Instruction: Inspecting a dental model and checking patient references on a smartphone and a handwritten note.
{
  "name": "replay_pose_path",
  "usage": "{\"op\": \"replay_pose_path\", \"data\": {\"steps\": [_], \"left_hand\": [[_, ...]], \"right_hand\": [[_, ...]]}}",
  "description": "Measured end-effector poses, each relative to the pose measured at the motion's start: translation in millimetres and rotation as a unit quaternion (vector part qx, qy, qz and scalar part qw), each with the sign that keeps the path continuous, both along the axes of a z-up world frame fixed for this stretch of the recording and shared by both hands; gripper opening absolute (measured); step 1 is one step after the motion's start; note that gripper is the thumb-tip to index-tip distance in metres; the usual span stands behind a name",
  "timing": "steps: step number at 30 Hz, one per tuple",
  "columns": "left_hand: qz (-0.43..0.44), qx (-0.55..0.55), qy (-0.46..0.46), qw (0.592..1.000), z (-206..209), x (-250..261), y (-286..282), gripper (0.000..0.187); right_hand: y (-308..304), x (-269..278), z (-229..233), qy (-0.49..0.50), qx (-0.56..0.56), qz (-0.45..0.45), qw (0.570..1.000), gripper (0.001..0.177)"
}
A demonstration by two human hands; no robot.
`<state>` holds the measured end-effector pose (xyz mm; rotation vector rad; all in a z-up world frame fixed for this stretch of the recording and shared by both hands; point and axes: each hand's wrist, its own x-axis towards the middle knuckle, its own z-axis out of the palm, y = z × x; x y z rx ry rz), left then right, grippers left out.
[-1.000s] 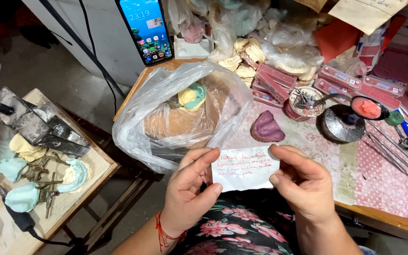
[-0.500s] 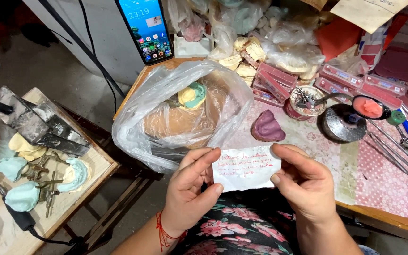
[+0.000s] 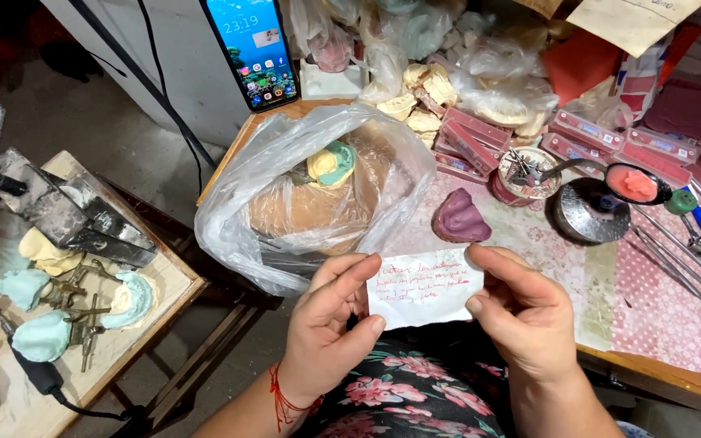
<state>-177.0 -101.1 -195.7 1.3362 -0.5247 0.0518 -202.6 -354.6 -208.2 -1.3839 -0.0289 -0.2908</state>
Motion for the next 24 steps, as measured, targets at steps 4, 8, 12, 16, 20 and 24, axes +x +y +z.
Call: {"op": "replay_pose_path", "data": {"steps": [4,8,12,16,20,24], "left_hand": [[0.0,-0.007,0.003,1.0,-1.3,-0.6,0.0,0.056],[0.003,-0.001,-0.001,1.0,-1.7,-0.6,0.5,0.056],[0.004,-0.004,0.006,1.0,-2.6,-1.1,1.0,0.057],[-0.01,-0.012,0.001,1.0,-2.1,-0.7,1.9,0.057],[0.001,0.007,-0.006,1.0,-2.2,-0.7,2.6,0.057],[0.006,0.008,0.0,1.0,-2.8,-1.0,2.0,0.058]], "right_hand": [[-0.1,-2.1,-0.4,0.002,-0.001,-0.006,1.0,0.056],[0.2,-2.1,-0.2,-0.006,-0.005,-0.002,1.0,0.056],[1.1,-2.1,1.3,-0.004,-0.011,-0.002,1.0,0.055],[3.1,-1.7,2.6,0.001,-0.007,-0.004,1.0,0.055],[1.5,-1.4,1.9,-0.015,-0.016,0.007,1.0,0.055],[1.8,-2.5,2.7,-0.017,-0.012,0.004,1.0,0.055]]}}
